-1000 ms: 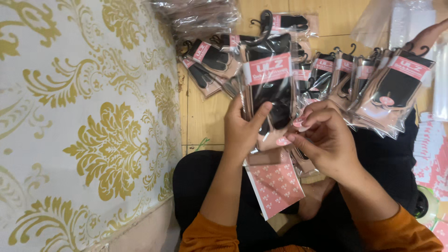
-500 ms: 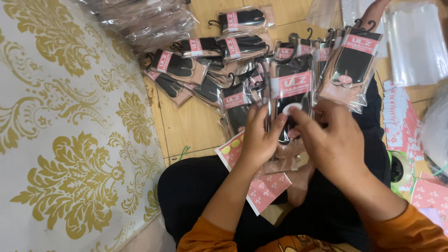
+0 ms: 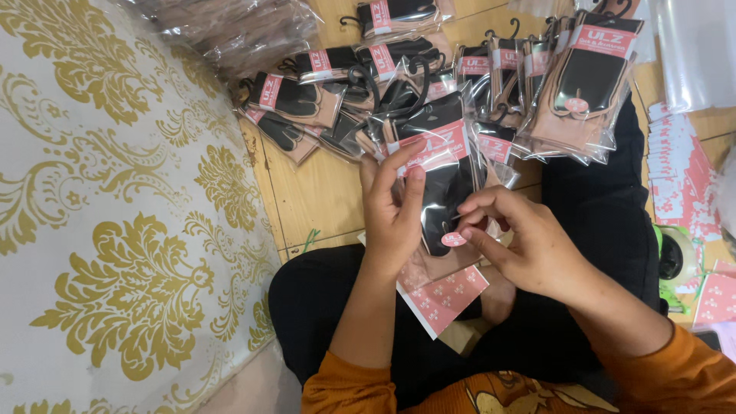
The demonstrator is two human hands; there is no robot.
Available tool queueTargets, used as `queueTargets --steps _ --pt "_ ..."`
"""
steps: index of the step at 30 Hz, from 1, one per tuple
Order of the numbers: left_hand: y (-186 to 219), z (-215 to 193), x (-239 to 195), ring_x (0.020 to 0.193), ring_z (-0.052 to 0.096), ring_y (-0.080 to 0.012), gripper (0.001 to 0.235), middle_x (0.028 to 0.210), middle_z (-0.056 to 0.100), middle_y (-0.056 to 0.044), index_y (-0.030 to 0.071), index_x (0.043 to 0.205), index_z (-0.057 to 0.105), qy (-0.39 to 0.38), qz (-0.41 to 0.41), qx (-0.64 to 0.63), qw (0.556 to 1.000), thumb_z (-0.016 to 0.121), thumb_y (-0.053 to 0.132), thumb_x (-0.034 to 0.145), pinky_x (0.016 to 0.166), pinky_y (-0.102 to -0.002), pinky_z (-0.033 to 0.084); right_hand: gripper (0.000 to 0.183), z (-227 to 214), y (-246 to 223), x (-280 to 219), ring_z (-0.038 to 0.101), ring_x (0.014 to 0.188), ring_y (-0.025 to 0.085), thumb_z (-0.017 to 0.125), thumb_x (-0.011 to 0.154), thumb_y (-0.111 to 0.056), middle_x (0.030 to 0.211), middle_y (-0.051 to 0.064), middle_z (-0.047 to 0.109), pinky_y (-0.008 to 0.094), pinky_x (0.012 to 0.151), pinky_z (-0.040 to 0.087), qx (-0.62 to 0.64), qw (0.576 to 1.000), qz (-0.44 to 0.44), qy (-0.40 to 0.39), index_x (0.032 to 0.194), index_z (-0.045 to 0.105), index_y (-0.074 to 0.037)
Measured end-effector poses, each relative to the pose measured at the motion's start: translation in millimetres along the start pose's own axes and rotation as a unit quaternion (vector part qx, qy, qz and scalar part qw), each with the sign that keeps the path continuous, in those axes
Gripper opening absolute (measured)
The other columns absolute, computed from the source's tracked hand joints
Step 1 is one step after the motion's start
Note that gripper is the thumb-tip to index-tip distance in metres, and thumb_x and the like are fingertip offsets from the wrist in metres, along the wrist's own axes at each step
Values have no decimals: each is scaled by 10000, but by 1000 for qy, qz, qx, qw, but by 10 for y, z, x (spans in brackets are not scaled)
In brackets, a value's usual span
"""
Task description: The person sits on the floor and applies round stickers to clear plastic packages containing socks. They peel stickers from a sheet and press them onto the packaging, then place the labeled packages into a pile.
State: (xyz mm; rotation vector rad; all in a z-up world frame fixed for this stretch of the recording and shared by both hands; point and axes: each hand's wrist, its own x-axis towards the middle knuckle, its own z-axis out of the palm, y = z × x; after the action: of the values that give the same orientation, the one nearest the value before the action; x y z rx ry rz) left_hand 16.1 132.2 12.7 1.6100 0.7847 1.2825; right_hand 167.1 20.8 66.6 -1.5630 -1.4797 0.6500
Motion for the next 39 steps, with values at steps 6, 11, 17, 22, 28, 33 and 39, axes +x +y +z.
queueTargets --steps 6,11,17,22,28,33,39 --pt "153 157 -22 1142 506 -172 272 1125 465 -64 189 1325 678 32 -34 -47 998 597 181 1065 1127 -369 378 363 6 0 -45 668 693 212 815 802 -92 802 10 759 331 633 532 -76 996 -46 20 1138 680 -108" --pt "133 263 -107 1163 481 -169 264 1158 463 -75 144 1320 653 63 -51 -83 993 592 170 1064 1146 -381 347 143 -52 32 -111 634 685 261 688 988 -191 772 61 660 339 660 558 -352 904 -226 87 1095 731 -107" --pt "123 139 -94 1178 577 -152 206 1216 547 -46 141 1232 625 -61 -21 -159 985 531 278 1110 1088 -270 439 558 -643 -25 145 575 1214 405 792 930 -266 1322 192 655 490 998 439 -277 955 -14 106 1335 562 41" --pt "-36 24 -24 998 608 -131 191 1040 662 -13 113 1076 705 -118 -70 -133 982 519 158 1074 962 -250 449 948 -780 22 158 571 548 162 690 914 42 903 111 702 277 482 459 28 987 139 74 1653 136 -170" --pt "-107 173 1 1409 520 -264 633 1441 569 -158 152 1421 589 -109 -133 -89 981 501 620 1004 1239 -407 293 934 -587 -46 -133 578 617 142 646 966 56 977 105 642 258 468 458 176 954 131 205 1671 87 -196" --pt "-30 362 -108 1273 596 -243 581 1310 621 -91 84 1328 586 -64 -233 -124 962 710 439 886 1098 -370 453 573 -306 132 -171 650 1007 221 858 852 -64 1269 180 660 329 907 484 -107 983 6 151 1327 537 -51" --pt "-152 368 -116 1056 642 -145 336 1090 694 -15 109 1142 690 -88 -190 -100 973 634 398 980 961 -304 503 237 -528 68 -157 748 857 133 698 907 -110 959 15 787 236 787 533 -27 995 41 -92 1132 771 -119"
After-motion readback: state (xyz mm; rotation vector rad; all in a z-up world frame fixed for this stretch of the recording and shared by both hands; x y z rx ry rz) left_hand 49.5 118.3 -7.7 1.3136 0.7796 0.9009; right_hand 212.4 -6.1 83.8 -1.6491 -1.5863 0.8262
